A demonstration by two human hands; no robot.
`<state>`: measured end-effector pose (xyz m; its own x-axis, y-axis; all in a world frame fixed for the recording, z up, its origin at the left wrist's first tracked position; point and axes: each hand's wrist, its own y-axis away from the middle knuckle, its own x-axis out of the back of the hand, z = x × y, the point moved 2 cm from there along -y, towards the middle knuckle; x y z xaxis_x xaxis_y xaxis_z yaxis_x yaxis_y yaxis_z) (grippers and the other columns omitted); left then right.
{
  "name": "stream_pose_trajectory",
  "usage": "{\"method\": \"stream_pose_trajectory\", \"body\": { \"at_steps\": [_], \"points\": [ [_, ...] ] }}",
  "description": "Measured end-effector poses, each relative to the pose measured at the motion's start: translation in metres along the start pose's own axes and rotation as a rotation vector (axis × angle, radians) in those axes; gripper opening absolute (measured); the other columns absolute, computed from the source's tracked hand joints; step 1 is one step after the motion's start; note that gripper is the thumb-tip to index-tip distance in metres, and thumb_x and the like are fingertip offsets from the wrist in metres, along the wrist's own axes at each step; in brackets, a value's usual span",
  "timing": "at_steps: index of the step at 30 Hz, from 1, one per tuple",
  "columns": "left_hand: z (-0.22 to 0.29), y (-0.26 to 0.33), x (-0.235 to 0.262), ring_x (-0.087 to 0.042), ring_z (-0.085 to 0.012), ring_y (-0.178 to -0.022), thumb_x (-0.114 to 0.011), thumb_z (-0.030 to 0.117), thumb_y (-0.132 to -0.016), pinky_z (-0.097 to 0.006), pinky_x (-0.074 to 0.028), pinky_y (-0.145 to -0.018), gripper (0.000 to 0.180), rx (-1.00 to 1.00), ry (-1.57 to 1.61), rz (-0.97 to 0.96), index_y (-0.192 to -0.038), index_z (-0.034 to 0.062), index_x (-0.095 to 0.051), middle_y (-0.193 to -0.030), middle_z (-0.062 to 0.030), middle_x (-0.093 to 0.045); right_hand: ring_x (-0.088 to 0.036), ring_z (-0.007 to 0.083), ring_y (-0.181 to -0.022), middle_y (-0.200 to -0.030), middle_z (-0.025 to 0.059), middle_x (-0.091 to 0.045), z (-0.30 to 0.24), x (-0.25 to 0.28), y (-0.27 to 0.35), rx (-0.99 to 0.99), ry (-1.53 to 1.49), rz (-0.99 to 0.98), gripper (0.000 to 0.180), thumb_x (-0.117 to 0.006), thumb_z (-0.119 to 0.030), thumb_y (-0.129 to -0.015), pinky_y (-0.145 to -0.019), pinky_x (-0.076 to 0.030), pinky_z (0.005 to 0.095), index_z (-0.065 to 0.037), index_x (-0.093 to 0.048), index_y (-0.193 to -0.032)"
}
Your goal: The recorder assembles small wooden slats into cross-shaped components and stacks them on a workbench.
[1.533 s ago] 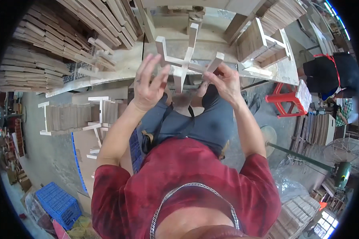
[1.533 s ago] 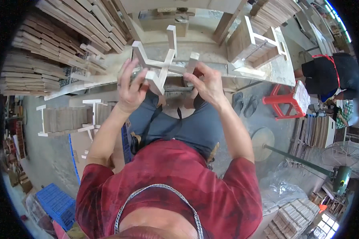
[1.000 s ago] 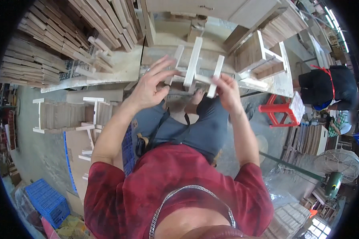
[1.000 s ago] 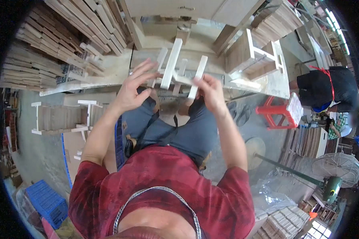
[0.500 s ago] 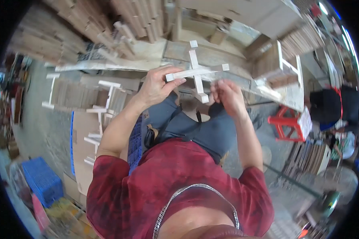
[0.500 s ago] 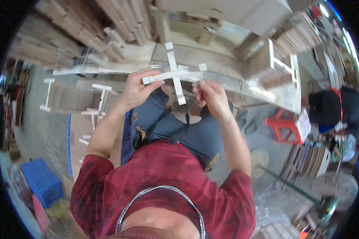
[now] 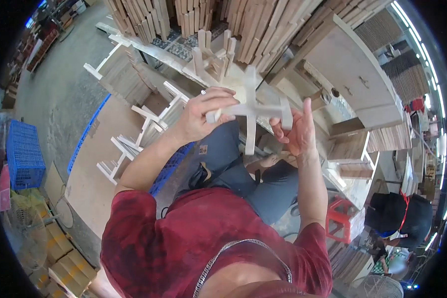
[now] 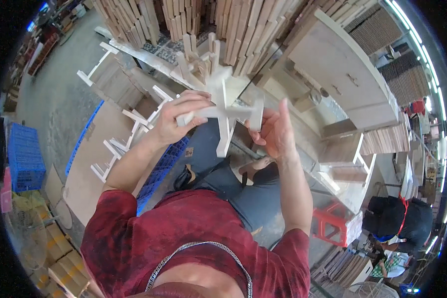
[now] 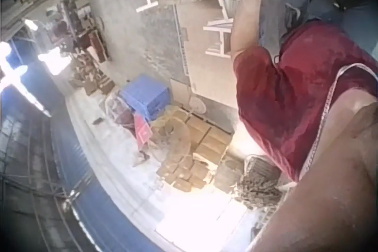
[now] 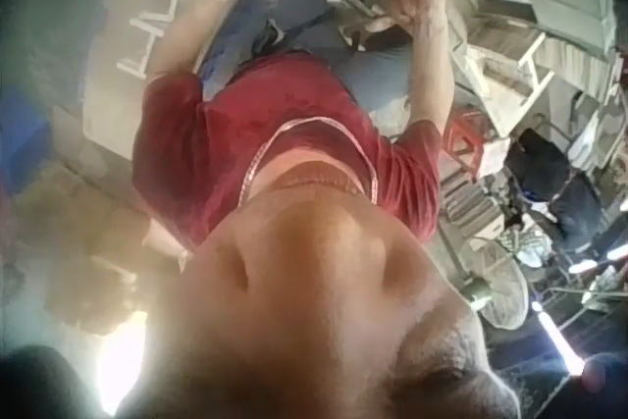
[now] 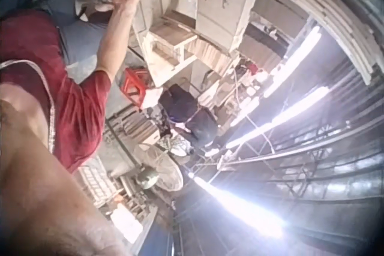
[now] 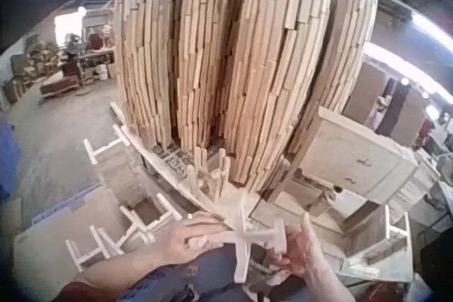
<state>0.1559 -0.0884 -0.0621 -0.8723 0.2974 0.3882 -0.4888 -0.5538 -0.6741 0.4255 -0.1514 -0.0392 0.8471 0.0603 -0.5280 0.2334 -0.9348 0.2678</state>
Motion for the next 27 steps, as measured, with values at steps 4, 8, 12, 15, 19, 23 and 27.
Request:
{"method": "stream_pose_trajectory", "body": {
  "at_steps": [4, 8, 12, 15, 19, 23, 27],
  "points": [
    [-0.007, -0.008, 0.021, -0.060, -0.0327, -0.121, -0.079, 0.010, -0.083, -0.038, -0.051, -0.099, 0.048, -0.134, -0.113, 0.077, -0.127, 0.0031, -0.063, -0.131, -0.0182, -0.061, -0.064, 0.0150, -0.066, -0.086, 0.0111, -0.069, -0.017, -0.001, -0.030, -0.038, 0.108, 0.007, 0.039, -0.066, -0.034, -0.097, -0.048, -0.047, 0.0258, 0.003, -0.065, -0.106],
    [-0.077, 0.003, 0.061, -0.057, -0.0366, -0.123, -0.084, 0.013, -0.075, -0.042, -0.047, -0.105, 0.070, 0.303, -0.429, 0.420, -0.137, 0.0048, -0.055, -0.139, -0.0235, -0.053, -0.062, 0.0127, -0.076, -0.097, 0.0097, -0.071, -0.046, -0.054, -0.066, 0.361, 0.661, -0.040, 0.030, -0.065, -0.019, -0.098, -0.065, -0.051, 0.0280, 0.005, -0.065, -0.117],
    [-0.183, -0.004, 0.036, -0.061, -0.0397, -0.115, -0.088, 0.019, -0.069, -0.043, -0.050, -0.099, 0.080, 0.386, -0.277, 0.440, -0.138, 0.0005, -0.052, -0.128, -0.0240, -0.060, -0.061, 0.0110, -0.080, -0.105, 0.0062, -0.071, -0.069, -0.070, -0.135, 0.559, 0.908, -0.076, 0.027, -0.063, -0.017, -0.100, -0.072, -0.052, 0.0267, 0.001, -0.064, -0.120],
    [-0.217, -0.006, 0.040, -0.067, -0.0317, -0.102, -0.087, 0.015, -0.074, -0.039, -0.054, -0.090, 0.073, 0.747, -0.196, 0.160, -0.135, -0.0028, -0.051, -0.112, -0.0167, -0.069, -0.061, 0.0112, -0.085, -0.109, 0.0059, -0.070, -0.075, -0.065, -0.174, 0.600, 0.978, -0.097, 0.025, -0.060, -0.016, -0.102, -0.077, -0.051, 0.0276, 0.000, -0.064, -0.120],
    [-0.224, 0.005, 0.062, -0.066, -0.0138, -0.096, -0.075, 0.002, -0.085, -0.030, -0.054, -0.085, 0.051, 0.724, 0.161, 0.182, -0.132, -0.0034, -0.055, -0.112, -0.0068, -0.069, -0.060, 0.0114, -0.089, -0.107, 0.0045, -0.068, -0.059, -0.049, -0.207, 0.467, 0.985, -0.076, 0.024, -0.058, -0.016, -0.103, -0.080, -0.052, 0.0281, 0.000, -0.064, -0.120],
    [-0.237, 0.013, 0.072, -0.066, -0.0144, -0.099, -0.077, 0.006, -0.085, -0.030, -0.053, -0.087, 0.052, 0.727, 0.171, 0.054, -0.132, -0.0034, -0.056, -0.113, -0.0072, -0.069, -0.061, 0.0106, -0.086, -0.102, 0.0035, -0.068, -0.034, -0.035, -0.222, 0.398, 0.924, -0.030, 0.025, -0.059, -0.015, -0.102, -0.077, -0.052, 0.0278, 0.000, -0.063, -0.122],
    [-0.238, 0.022, 0.063, -0.068, -0.0172, -0.101, -0.079, 0.011, -0.085, -0.032, -0.054, -0.090, 0.049, 0.702, 0.196, 0.192, -0.127, -0.0023, -0.060, -0.112, -0.0099, -0.071, -0.062, 0.0106, -0.081, -0.096, 0.0036, -0.069, -0.012, -0.012, -0.227, 0.411, 0.916, 0.015, 0.026, -0.060, -0.019, -0.103, -0.073, -0.052, 0.0273, 0.001, -0.064, -0.119]
  ]
}}
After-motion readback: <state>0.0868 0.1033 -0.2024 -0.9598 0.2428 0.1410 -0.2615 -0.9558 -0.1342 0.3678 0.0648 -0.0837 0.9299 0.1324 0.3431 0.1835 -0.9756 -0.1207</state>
